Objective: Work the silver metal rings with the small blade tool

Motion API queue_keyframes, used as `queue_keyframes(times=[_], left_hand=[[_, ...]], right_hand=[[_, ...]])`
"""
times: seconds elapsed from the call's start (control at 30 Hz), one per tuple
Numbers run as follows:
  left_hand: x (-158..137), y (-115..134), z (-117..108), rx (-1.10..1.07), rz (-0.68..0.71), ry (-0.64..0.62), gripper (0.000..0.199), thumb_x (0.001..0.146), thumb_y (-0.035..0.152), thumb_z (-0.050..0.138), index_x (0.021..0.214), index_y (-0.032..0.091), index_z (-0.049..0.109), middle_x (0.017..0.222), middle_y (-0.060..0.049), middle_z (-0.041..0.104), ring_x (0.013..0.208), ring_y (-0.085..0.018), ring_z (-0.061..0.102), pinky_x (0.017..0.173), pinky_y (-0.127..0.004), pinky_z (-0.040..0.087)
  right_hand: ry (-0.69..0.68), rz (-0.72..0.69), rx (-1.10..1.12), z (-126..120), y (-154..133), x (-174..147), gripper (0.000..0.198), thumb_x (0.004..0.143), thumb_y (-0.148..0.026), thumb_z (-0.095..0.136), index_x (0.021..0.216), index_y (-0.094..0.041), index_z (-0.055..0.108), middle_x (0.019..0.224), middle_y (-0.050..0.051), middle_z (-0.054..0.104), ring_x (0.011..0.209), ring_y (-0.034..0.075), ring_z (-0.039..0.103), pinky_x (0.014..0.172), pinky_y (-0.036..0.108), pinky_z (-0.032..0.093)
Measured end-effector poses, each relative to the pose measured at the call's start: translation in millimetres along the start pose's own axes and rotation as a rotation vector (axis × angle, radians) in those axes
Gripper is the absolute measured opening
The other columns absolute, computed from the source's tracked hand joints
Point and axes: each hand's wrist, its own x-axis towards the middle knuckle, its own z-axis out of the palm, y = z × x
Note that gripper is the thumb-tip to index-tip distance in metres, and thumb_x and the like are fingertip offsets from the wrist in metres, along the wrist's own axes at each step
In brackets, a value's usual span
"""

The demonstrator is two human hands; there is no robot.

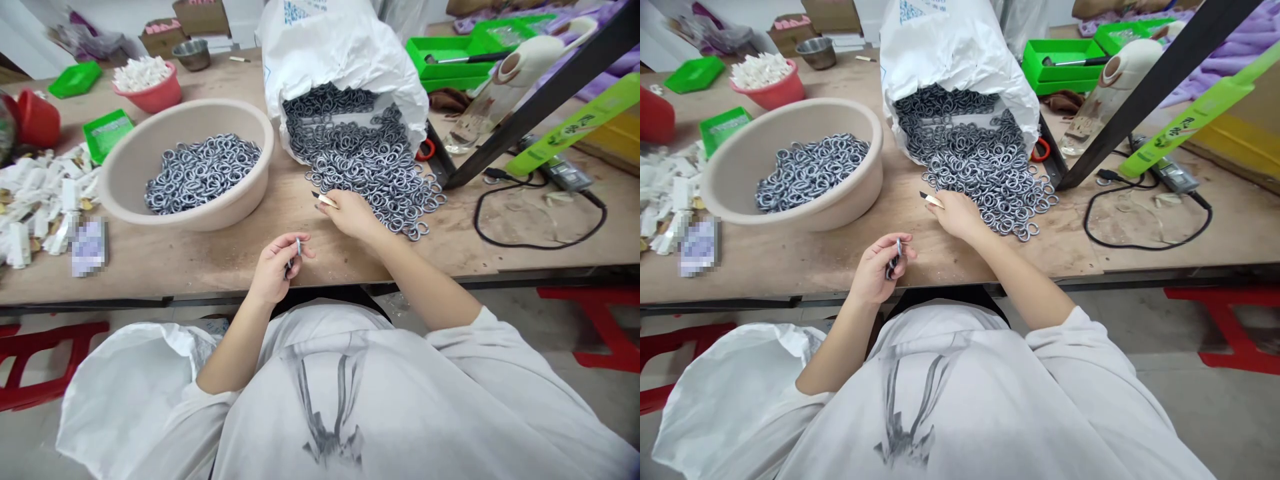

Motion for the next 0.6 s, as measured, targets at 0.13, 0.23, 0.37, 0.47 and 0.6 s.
queue_keyframes(times=[0.13,0.23,0.37,0.47,0.6], left_hand=[[5.0,-1.6,3.4,-0.031,-0.069,0.048,0.031,0.072,0.042,0.067,0.086,0.014,0.064,0.071,-0.004,0.066,0.044,-0.007,0.042,0.038,-0.019,0.019],[4.2,-7.4,12.8,0.005,-0.081,0.040,0.041,0.076,0.054,0.069,0.084,0.014,0.063,0.068,-0.001,0.060,0.046,-0.006,0.040,0.038,-0.018,0.019],[1.6,-17.2,23.1,0.032,-0.058,-0.023,0.053,0.073,0.066,0.073,0.078,0.016,0.059,0.061,0.003,0.052,0.045,-0.004,0.036,0.039,-0.017,0.020],[1.4,-20.5,26.0,0.040,-0.025,-0.020,0.053,0.070,0.065,0.077,0.076,0.016,0.056,0.059,0.005,0.048,0.047,-0.004,0.036,0.040,-0.016,0.022],[0.8,-16.8,26.1,0.003,0.006,0.040,0.048,0.074,0.059,0.077,0.073,0.017,0.054,0.060,0.005,0.046,0.048,-0.004,0.036,0.040,-0.015,0.023]], right_hand=[[-0.177,-0.007,0.739,-4.1,-10.7,-40.3,0.030,0.091,-0.046,0.058,0.081,-0.018,0.059,0.064,-0.005,0.048,0.052,0.008,0.034,0.053,0.024,0.028],[-0.327,0.020,0.976,3.8,-18.7,-59.8,0.042,0.085,-0.060,0.063,0.076,-0.020,0.053,0.057,-0.008,0.040,0.046,0.007,0.027,0.046,0.023,0.024],[-0.123,0.042,0.950,29.7,-23.6,-68.5,0.031,0.088,-0.051,0.058,0.080,-0.022,0.052,0.062,-0.005,0.053,0.054,0.011,0.051,0.055,0.025,0.041],[0.077,0.052,0.740,45.9,-24.3,-72.8,0.015,0.091,-0.037,0.053,0.087,-0.022,0.055,0.066,-0.004,0.057,0.059,0.013,0.055,0.059,0.026,0.043],[0.266,-0.037,0.608,43.9,-24.4,-78.6,0.017,0.092,-0.033,0.053,0.104,-0.022,0.055,0.083,0.000,0.064,0.074,0.016,0.060,0.068,0.028,0.044]])
